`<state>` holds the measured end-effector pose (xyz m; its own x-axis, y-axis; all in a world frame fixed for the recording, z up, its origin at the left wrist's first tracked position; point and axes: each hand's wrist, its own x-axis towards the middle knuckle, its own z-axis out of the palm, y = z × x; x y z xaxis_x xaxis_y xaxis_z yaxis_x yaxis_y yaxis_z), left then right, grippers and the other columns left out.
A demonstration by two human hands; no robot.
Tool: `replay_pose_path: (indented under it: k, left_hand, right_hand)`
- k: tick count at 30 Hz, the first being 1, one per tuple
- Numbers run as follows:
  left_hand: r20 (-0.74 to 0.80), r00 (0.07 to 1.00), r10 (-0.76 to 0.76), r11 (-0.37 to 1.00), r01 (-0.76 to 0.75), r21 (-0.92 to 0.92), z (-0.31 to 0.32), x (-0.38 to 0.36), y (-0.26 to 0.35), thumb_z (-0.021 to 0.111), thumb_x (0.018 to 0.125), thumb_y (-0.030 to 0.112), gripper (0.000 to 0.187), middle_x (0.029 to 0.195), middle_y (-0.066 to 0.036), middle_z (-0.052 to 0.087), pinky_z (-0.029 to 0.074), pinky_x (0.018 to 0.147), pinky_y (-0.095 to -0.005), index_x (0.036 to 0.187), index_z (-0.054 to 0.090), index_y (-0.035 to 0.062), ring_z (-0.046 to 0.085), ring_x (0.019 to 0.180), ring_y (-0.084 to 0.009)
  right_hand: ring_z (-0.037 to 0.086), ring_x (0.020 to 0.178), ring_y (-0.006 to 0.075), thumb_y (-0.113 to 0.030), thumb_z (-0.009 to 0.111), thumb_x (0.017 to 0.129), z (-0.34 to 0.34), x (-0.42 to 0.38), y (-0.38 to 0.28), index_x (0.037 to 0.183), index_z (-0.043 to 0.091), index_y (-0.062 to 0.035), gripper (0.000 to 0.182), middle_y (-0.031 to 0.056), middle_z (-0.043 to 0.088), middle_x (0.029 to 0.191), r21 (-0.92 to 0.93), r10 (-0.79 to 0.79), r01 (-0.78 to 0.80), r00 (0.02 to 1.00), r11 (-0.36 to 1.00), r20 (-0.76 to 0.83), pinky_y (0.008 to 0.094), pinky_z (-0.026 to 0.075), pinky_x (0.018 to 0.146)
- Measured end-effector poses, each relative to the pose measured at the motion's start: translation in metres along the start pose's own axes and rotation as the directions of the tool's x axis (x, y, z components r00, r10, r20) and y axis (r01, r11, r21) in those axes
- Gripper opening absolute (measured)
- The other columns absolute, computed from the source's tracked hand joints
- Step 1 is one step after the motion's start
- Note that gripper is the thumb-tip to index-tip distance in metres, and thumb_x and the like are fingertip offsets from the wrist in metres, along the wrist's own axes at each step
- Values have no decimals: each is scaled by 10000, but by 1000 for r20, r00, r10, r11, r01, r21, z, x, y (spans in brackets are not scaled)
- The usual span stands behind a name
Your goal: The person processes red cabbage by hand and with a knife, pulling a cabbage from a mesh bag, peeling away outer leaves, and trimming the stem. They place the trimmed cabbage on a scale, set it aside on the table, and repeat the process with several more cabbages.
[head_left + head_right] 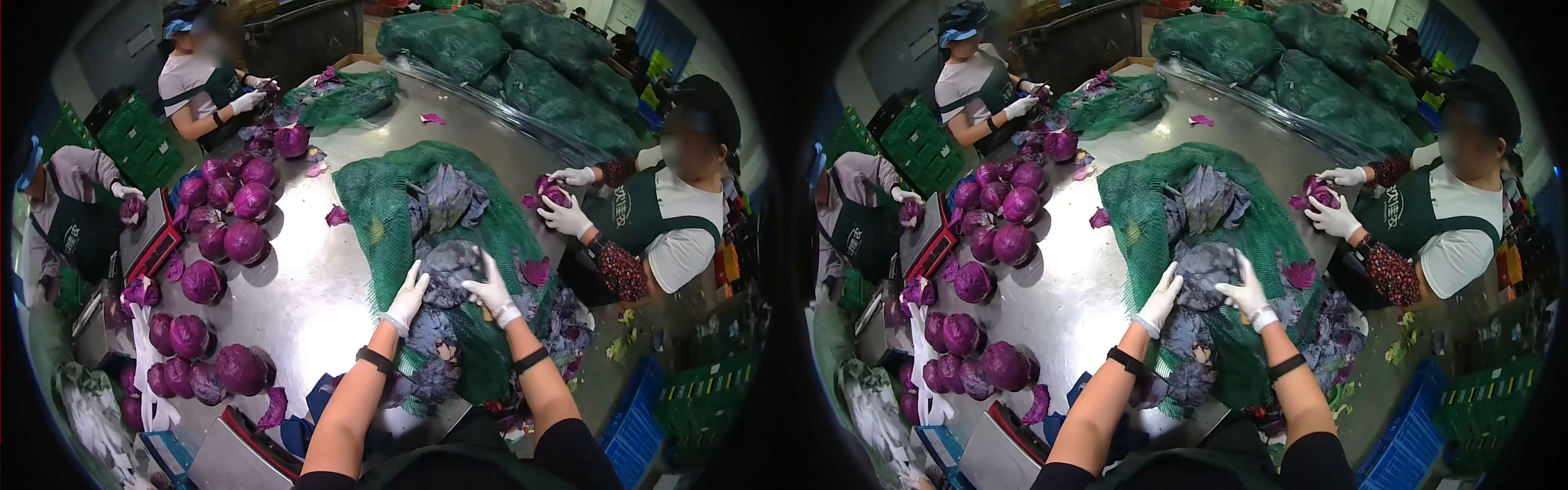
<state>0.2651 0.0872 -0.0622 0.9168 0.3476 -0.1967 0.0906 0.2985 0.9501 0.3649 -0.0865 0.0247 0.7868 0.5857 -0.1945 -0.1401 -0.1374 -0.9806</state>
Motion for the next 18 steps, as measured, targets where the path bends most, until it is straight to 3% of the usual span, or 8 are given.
replay_pose_path:
  k: [1,3,5,9,11,15,16,18]
  left_hand:
    - [-53,999,9,1000,-8,26,3,0,-3,529,945,313,613,1303,-109,461,406,927,-317,1455,240,134,471,1118,-157]
    - [-53,992,-114,990,109,-89,9,-32,37,609,899,191,622,1210,-113,495,434,884,-292,1420,280,111,504,1040,-147]
    - [-93,994,53,985,-67,-156,10,-63,53,635,869,125,613,1151,-93,511,446,872,-279,1386,307,94,520,1018,-153]
    - [104,952,286,958,-282,-59,3,-138,89,664,814,77,647,1319,-89,483,393,998,-331,1373,342,22,476,1185,-176]
    - [118,985,127,972,-100,-213,5,-178,96,725,756,113,703,1308,-90,465,341,1045,-333,1344,359,-12,452,1202,-195]
    - [135,990,48,997,-56,56,1,-228,76,674,798,127,528,1240,-95,540,364,1027,-340,1274,481,6,500,1167,-206]
    - [195,956,218,836,-286,469,-10,-229,45,653,791,105,401,1139,-124,602,394,991,-351,1171,569,9,545,1114,-245]
    - [-18,973,230,878,-200,435,9,-244,16,658,764,145,349,1061,-153,623,422,933,-359,1083,605,14,564,1056,-301]
  right_hand:
    - [608,744,105,-50,764,701,6,3,0,1413,291,-75,855,91,420,1399,0,14,-14,998,1000,59,211,494,579]
    - [581,1039,180,-80,810,664,13,15,9,1409,305,-71,901,93,409,1407,-153,-144,160,984,975,110,297,488,860]
    - [464,1227,205,-113,843,630,25,-2,-6,1394,332,-53,921,101,406,1410,-62,-382,391,916,918,120,346,371,1024]
    - [592,964,230,-244,847,628,46,-84,-59,1430,298,-74,987,142,515,1246,-301,-651,678,733,671,198,310,488,842]
    - [597,799,241,-310,823,641,53,-141,-88,1432,312,-94,966,148,551,1052,-564,-551,640,758,522,350,304,503,690]
    - [578,624,251,-364,764,686,63,-202,-51,1403,381,-150,841,86,524,825,-683,-310,571,821,455,480,336,487,586]
    - [609,672,263,-330,740,711,62,-202,-22,1353,440,-142,733,101,570,888,-609,-291,550,830,571,476,338,502,607]
    - [633,711,262,-212,694,754,61,-201,22,1212,552,-108,490,135,620,906,-464,-291,450,880,763,375,332,508,610]
